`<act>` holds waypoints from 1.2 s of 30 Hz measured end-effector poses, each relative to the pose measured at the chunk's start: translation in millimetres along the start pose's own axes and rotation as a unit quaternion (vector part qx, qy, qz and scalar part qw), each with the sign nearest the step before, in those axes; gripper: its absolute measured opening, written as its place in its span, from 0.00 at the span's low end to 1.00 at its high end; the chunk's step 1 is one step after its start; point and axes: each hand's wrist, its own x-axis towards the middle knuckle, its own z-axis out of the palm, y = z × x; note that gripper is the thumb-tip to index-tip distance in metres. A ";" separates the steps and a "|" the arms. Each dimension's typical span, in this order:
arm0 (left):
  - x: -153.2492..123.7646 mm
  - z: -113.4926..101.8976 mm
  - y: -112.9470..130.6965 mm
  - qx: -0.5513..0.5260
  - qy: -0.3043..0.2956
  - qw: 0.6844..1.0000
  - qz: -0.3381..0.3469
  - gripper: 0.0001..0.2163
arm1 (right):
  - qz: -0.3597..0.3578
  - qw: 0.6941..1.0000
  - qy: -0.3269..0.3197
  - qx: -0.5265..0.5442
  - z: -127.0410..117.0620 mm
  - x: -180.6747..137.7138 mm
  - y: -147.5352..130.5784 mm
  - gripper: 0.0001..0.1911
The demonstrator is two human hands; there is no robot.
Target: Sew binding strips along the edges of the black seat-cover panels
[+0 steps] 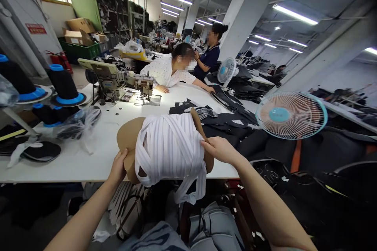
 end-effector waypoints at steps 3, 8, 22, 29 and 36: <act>8.4 -1.2 -5.0 0.009 -0.020 1.000 -0.015 0.20 | 0.027 0.998 -0.013 -0.051 -6.7 -5.8 4.3 0.23; 3.1 -11.1 -39.3 0.028 -0.010 0.999 -0.027 0.16 | -0.010 0.992 -0.030 -0.122 -40.0 -15.1 -13.5 0.23; -67.2 18.0 -43.2 0.341 -0.022 0.894 0.290 0.18 | -0.167 0.965 -0.202 0.002 -8.3 64.0 -71.8 0.25; -92.4 91.2 -40.0 0.587 -0.245 0.573 0.516 0.18 | -0.185 0.967 -0.172 0.029 -7.7 60.2 -61.9 0.24; -88.7 22.4 -25.2 0.386 -0.255 0.757 0.461 0.08 | -0.173 0.970 -0.146 0.090 -0.8 45.3 -33.6 0.24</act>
